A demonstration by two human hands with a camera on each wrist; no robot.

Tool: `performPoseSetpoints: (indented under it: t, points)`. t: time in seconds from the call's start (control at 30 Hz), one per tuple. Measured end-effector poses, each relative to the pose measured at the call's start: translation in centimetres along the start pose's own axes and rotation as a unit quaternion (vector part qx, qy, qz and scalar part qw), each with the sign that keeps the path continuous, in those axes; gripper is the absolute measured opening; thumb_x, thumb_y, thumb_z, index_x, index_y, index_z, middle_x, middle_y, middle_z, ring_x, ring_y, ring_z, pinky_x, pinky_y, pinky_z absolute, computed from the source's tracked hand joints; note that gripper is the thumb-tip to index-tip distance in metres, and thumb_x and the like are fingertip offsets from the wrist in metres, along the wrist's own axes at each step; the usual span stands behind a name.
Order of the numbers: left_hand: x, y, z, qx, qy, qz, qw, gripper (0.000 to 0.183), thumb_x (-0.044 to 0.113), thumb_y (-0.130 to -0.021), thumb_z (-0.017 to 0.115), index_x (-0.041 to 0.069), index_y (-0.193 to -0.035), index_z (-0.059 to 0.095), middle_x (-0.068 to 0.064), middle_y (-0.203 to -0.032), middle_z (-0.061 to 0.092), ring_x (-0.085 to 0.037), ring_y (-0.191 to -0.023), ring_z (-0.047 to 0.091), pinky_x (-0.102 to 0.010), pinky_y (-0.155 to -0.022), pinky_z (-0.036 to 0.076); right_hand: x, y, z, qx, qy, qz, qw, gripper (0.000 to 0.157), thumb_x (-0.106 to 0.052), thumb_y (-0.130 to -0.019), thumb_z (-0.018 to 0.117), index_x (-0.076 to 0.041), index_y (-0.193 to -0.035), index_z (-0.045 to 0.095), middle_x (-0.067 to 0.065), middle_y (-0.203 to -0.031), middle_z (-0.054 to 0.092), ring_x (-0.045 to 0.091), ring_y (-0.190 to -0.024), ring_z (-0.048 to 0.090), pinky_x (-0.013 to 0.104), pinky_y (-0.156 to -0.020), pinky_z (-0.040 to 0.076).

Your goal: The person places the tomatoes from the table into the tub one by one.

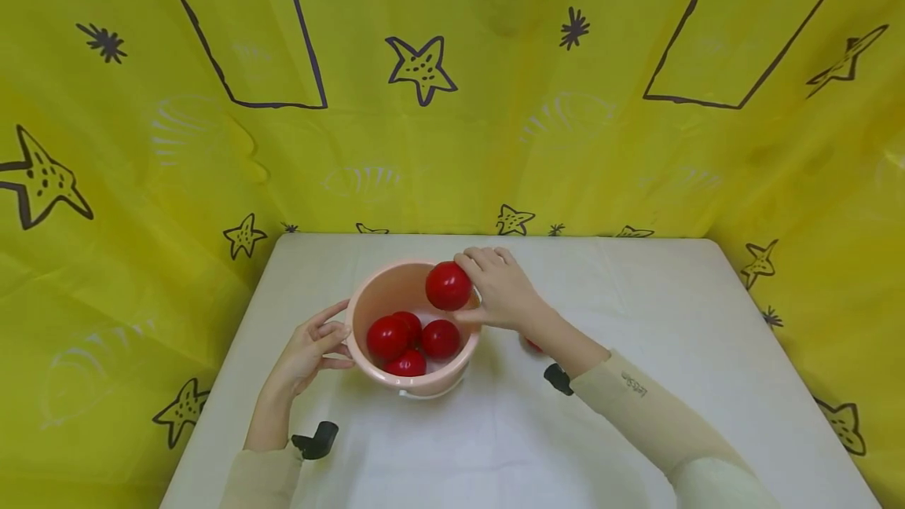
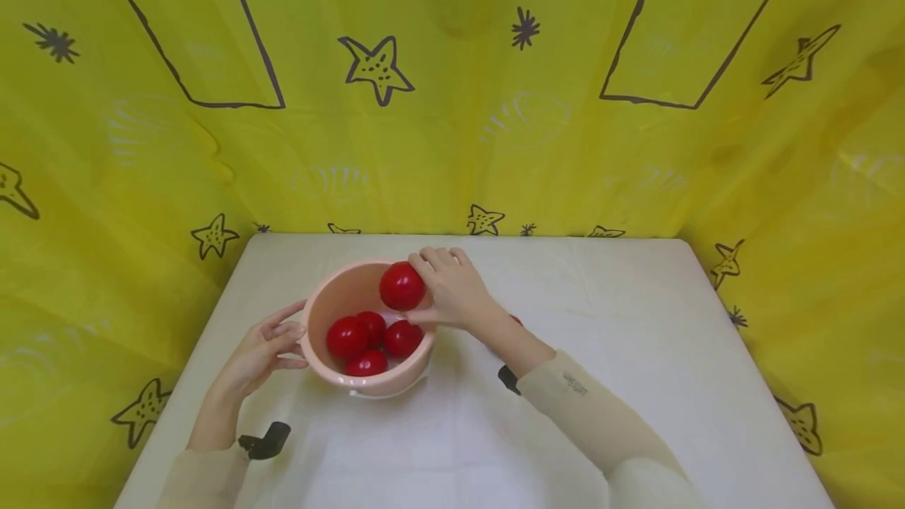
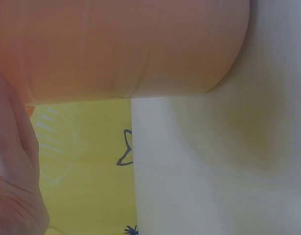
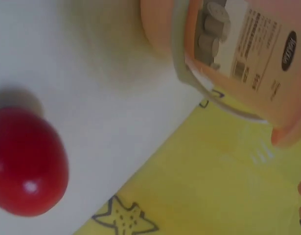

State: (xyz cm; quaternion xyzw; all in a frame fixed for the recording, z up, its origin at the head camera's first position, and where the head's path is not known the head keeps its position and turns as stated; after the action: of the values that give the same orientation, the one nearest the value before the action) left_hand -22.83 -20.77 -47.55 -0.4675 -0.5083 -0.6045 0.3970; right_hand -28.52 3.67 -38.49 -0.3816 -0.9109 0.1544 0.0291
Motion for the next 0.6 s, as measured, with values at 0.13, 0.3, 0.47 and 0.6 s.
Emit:
performPoseSetpoints:
  t: [0.13, 0.3, 0.47, 0.6]
  points:
    - [0.1, 0.0, 0.0, 0.0, -0.002, -0.001, 1.0, 0.056, 0.01, -0.092, 0.054, 0.006, -0.142, 0.029, -0.003, -0.09, 0.063, -0.017, -0.071, 0.065, -0.034, -0.065, 0.056, -1.5, -1.3, 1.5, -0.029, 0.014, -0.027, 0.999, 0.074, -0.055, -0.069, 0.067, -0.011, -0.125, 0.047, 0.007, -0.118, 0.052, 0.022, -0.11, 0.045, 0.042, -0.096, 0.039]
    - [0.2, 0.1, 0.0, 0.002, -0.002, -0.002, 1.0, 0.056, 0.01, -0.092, 0.053, 0.006, -0.142, 0.028, -0.002, -0.09, 0.064, -0.016, -0.07, 0.065, -0.034, -0.065, 0.056, -2.9, -2.6, 3.1, -0.068, 0.045, -0.044, 0.996, 0.073, -0.057, -0.071, 0.064, -0.014, -0.127, 0.045, 0.005, -0.118, 0.051, 0.02, -0.108, 0.044, 0.04, -0.096, 0.038]
    - [0.2, 0.1, 0.0, 0.004, -0.004, 0.001, 1.0, 0.056, 0.01, -0.092, 0.053, 0.006, -0.142, 0.029, -0.002, -0.089, 0.064, -0.016, -0.07, 0.065, -0.033, -0.065, 0.056, -3.9, -3.3, 4.9, -0.111, 0.084, -0.056, 0.989, 0.071, -0.057, -0.073, 0.062, -0.015, -0.128, 0.044, 0.003, -0.121, 0.05, 0.019, -0.111, 0.043, 0.039, -0.098, 0.038]
    - [0.2, 0.1, 0.1, 0.003, -0.004, 0.0, 1.0, 0.056, 0.011, -0.092, 0.054, 0.006, -0.142, 0.029, -0.002, -0.089, 0.064, -0.016, -0.07, 0.065, -0.032, -0.065, 0.056, -4.4, -3.5, 6.5, -0.149, 0.12, -0.064, 0.979, 0.072, -0.057, -0.074, 0.062, -0.015, -0.129, 0.044, 0.003, -0.124, 0.049, 0.019, -0.115, 0.042, 0.039, -0.101, 0.035]
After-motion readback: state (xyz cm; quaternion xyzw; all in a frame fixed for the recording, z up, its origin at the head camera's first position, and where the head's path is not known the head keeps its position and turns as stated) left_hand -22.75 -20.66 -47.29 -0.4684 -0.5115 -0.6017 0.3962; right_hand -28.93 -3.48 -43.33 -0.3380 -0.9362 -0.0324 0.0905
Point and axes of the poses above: each hand's wrist, its own y-axis away from the middle knuckle, its own z-axis out of the palm, x = y × z, the point moved 8 cm from there along -y, towards the middle knuckle
